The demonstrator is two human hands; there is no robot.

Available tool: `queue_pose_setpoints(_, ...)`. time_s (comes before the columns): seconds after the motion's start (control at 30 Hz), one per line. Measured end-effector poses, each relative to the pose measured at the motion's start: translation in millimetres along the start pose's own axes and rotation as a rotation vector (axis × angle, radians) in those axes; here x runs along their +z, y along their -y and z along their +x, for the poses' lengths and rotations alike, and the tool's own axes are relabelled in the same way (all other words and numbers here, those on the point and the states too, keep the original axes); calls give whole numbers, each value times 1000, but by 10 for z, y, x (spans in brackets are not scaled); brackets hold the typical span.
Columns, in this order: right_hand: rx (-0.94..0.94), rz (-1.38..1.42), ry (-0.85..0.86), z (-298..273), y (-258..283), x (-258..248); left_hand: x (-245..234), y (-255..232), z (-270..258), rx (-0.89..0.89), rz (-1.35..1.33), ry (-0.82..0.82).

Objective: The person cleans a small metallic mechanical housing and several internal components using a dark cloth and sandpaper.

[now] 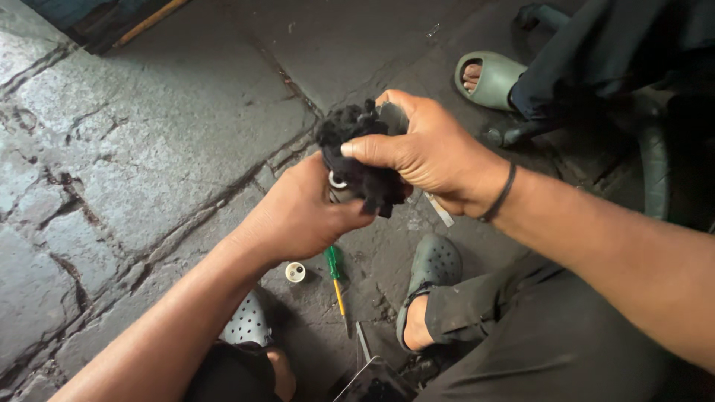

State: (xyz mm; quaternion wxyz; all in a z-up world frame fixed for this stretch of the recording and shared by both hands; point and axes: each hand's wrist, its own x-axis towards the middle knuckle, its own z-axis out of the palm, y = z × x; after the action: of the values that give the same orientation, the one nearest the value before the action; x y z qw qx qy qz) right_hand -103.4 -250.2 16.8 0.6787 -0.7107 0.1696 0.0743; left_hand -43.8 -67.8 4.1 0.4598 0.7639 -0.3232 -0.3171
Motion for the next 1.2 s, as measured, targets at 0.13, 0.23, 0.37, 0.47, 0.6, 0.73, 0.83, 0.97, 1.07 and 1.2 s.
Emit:
queue_pose_setpoints(0.13, -84, 35, 72, -12, -42, 12, 15, -27, -32, -15, 32, -62)
queue_pose_setpoints(0.23, -70, 129, 218, -4, -58, -63, 6, -47, -78, 22, 50, -109)
queue_pose_setpoints(0.37, -82, 106, 330, -2, 19, -154, -97, -147, -194, -206, 221, -145)
queue_pose_setpoints(0.47, 0, 245, 106, -9, 72, -186, -203, -230, -304, -181, 178, -253)
queue_pose_setpoints(0.6, -42, 526, 14, 56, 63, -401, -308, -261, -372, -309, 137, -294)
queue_pose_setpoints(0.73, -115, 793, 130, 65, 90, -520, -323, -201, -369, -311, 125, -299)
queue_pose_setpoints(0.83, -124, 856, 210, 0, 226, -485, -300, -77, -323, -284, 92, -301)
queue_pose_setpoints(0.97, -197, 1032, 525, -5, 309, -382, -215, 196, -159, -372, -480, -228)
queue_pose_setpoints(1.07, -180, 1026, 609, 64, 312, -233, -235, 366, 5, -526, -982, -248)
queue_pose_setpoints(1.2, -156, 868, 604, 153, 222, -29, -212, 281, 127, -470, -1227, -181)
